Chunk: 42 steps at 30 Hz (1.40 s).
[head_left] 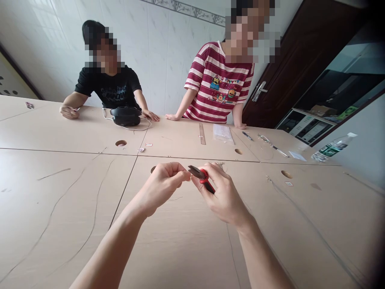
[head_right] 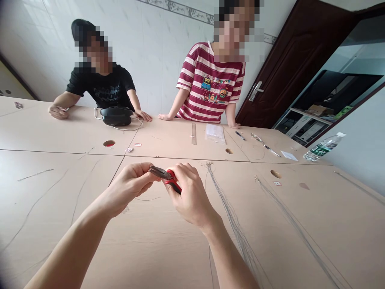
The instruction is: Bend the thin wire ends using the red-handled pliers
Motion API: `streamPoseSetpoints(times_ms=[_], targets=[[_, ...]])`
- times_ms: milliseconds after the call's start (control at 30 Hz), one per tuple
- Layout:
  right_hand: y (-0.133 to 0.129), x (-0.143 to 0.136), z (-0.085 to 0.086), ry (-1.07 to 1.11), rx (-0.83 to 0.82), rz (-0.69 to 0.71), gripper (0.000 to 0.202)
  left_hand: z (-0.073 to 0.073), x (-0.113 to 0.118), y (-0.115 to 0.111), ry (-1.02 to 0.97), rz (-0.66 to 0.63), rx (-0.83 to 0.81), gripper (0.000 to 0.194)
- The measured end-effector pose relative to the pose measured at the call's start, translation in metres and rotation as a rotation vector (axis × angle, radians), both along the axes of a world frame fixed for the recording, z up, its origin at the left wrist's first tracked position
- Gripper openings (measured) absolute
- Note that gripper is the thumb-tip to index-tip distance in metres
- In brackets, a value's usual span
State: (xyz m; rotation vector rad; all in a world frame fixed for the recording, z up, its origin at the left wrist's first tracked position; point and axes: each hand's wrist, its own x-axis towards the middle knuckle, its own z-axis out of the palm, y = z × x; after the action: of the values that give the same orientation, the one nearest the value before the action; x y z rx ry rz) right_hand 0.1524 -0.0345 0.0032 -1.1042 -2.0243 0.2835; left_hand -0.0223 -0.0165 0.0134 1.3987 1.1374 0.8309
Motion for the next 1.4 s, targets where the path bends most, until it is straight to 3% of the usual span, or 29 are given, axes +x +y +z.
streamPoseSetpoints(times_ms=[300, 567, 833, 1400], targets=[[0.002, -0.001, -0.004, 0.015, 0.011, 0.006, 0.015, -0.007, 0.000, 0.002, -0.018, -0.006, 0.000, 0.015], [0.000, -0.004, -0.004, 0.017, 0.008, 0.008, 0.016, -0.005, 0.003, 0.000, -0.010, -0.017, 0.005, 0.014], [0.000, -0.003, -0.004, 0.233, -0.162, -0.104, 0.013, 0.002, -0.001, -0.001, -0.001, 0.053, -0.012, 0.018], [0.000, -0.004, 0.000, 0.254, -0.288, -0.021, 0.020, 0.003, 0.003, -0.004, -0.025, 0.018, 0.012, 0.026]])
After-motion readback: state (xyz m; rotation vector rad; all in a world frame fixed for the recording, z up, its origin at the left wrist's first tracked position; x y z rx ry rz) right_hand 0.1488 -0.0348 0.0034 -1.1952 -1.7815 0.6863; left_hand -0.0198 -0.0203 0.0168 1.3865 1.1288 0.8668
